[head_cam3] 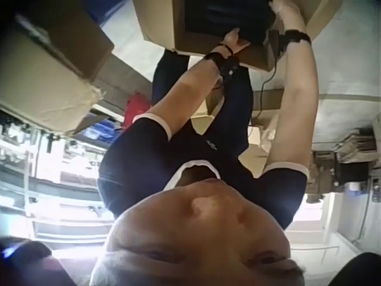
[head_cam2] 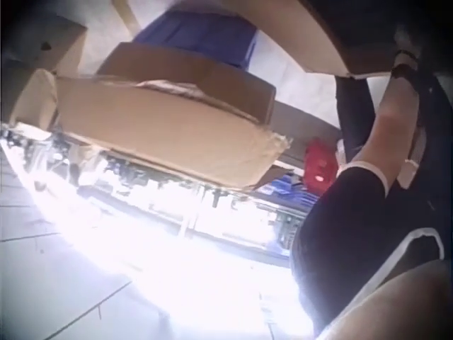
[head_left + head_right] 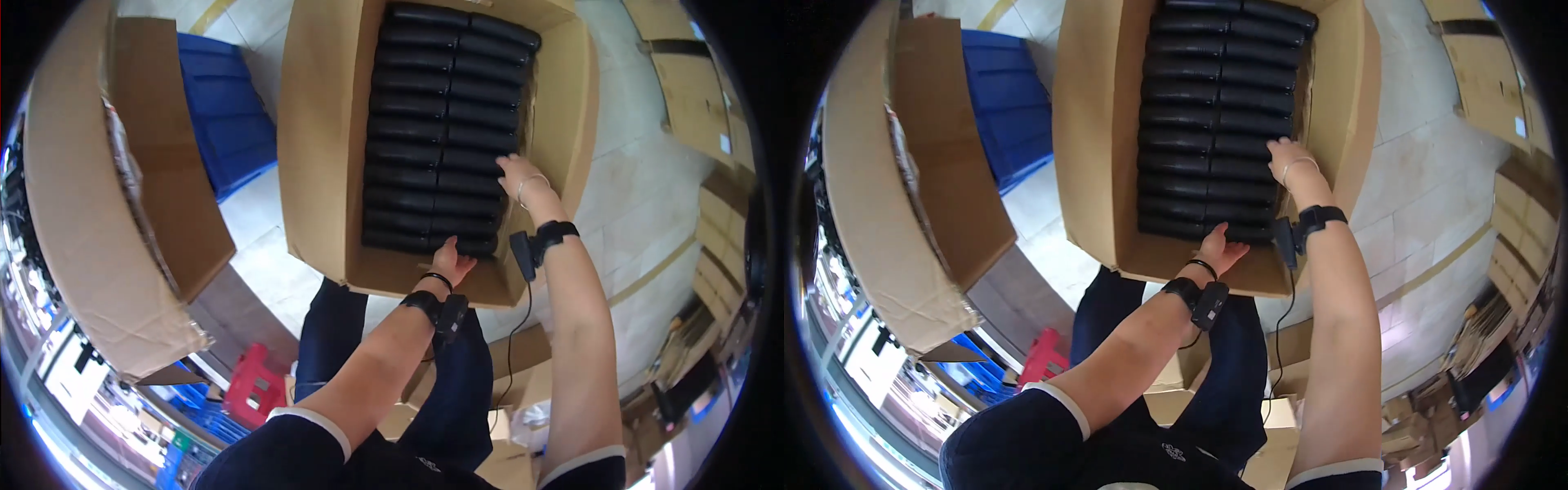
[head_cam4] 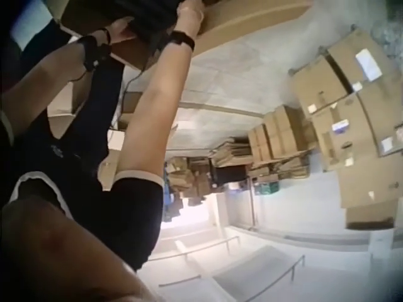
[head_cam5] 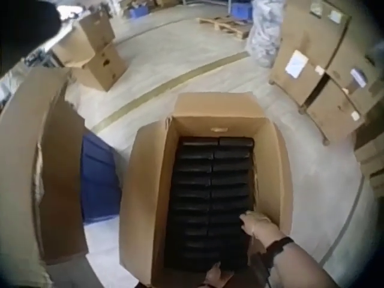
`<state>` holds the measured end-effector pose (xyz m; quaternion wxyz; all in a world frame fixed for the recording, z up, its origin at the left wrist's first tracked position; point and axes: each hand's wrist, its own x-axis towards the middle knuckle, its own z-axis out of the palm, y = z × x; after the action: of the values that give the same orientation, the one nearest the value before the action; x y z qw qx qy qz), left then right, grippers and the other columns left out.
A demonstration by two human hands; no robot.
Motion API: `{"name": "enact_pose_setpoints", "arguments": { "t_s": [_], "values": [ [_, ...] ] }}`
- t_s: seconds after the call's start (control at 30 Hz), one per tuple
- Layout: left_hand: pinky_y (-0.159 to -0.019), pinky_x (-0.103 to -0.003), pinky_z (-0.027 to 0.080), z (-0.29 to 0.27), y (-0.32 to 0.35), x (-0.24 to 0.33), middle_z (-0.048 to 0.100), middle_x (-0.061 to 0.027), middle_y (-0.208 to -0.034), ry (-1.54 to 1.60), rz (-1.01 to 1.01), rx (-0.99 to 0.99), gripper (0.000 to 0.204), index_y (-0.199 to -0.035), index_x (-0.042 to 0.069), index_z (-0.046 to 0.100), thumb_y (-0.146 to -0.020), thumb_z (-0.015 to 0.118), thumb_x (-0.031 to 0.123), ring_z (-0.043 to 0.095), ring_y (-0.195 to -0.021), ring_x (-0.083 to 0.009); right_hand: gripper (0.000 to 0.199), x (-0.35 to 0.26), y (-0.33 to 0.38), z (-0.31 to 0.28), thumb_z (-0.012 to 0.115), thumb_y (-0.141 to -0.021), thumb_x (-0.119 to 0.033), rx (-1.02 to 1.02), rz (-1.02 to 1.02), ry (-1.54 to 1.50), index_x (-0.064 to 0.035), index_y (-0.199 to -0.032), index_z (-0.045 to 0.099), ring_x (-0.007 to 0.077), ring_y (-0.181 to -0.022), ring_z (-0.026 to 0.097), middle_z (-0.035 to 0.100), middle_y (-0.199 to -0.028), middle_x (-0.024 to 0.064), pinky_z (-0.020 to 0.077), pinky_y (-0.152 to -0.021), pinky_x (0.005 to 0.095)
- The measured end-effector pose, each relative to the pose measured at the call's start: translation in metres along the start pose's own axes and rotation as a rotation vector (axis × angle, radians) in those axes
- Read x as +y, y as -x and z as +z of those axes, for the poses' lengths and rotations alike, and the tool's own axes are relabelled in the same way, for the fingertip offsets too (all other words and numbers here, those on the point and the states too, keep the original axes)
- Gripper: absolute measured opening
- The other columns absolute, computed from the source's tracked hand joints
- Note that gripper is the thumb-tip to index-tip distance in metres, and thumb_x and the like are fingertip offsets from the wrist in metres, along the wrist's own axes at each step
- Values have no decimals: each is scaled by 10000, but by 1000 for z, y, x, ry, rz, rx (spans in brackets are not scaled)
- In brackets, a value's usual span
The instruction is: The person removes microphones from a box, places them on a table, and fits a cap onto one end of each. They then pick up shock mounts from another box, insert the microphones into them by hand, and place the assembled units on the table.
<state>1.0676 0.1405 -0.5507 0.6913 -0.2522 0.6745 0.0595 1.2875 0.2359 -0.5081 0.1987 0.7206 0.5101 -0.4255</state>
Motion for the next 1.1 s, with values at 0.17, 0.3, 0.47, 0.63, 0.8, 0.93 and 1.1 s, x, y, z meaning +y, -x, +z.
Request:
{"name": "enact_pose_setpoints", "arguments": {
  "t_s": [0.17,0.3,0.47,0.63,0.8,0.93,1.1],
  "values": [
    [-938,-443,405,6,-55,-22,476,-166,-1263,21,102,77,637,-1335,45,358,-843,619,356,474,-1127,-313,554,-2,-72,34,594,-848,-158,241,-57,62,-117,-1361,389,316,-1261,402,374,-1415,113,397,-989,427],
    [-928,-367,394,-9,-88,-36,496,-152,-1267,72,274,318,761,-1341,32,348,-743,727,313,475,-1130,-282,569,-8,-100,54,626,-832,-165,458,-20,2,-103,-1350,400,270,-1293,352,393,-1391,82,335,-1013,464],
    [-932,-365,377,-20,-99,-45,506,-120,-1242,111,332,275,767,-1309,40,348,-703,769,249,471,-1132,-262,586,-4,-110,52,671,-782,-187,513,-145,177,-67,-1305,436,285,-1154,423,461,-1238,98,337,-967,429],
    [-883,-357,397,2,-43,-56,488,-8,-1208,273,372,44,646,-1242,208,392,-724,777,237,467,-1090,-201,528,32,-89,52,653,-795,-152,535,-317,109,-40,-1268,448,316,-1189,425,477,-1243,133,323,-1003,425],
    [-939,-386,366,12,-49,-30,471,2,-1227,432,409,-125,690,-1271,232,332,-751,781,179,459,-1120,-194,771,24,-93,13,818,-568,-86,-212,-481,-387,-98,-1239,439,295,-1215,446,463,-1295,136,345,-1035,376],
    [-1012,-389,320,11,-53,-36,393,-53,-1334,369,327,-28,829,-1343,238,246,-727,799,214,401,-1215,-223,1096,13,-108,18,865,-532,-191,-418,-383,-419,-110,-1414,220,332,-1335,313,352,-1395,218,246,-1106,355],
    [-1070,-377,261,12,-45,-27,368,-93,-1357,270,362,-227,919,-1396,166,176,-724,798,241,346,-1265,-240,1226,9,-104,26,868,-505,-252,-494,-238,-243,-41,-1455,122,318,-1327,322,329,-1429,220,257,-1098,337]
  ]
}}
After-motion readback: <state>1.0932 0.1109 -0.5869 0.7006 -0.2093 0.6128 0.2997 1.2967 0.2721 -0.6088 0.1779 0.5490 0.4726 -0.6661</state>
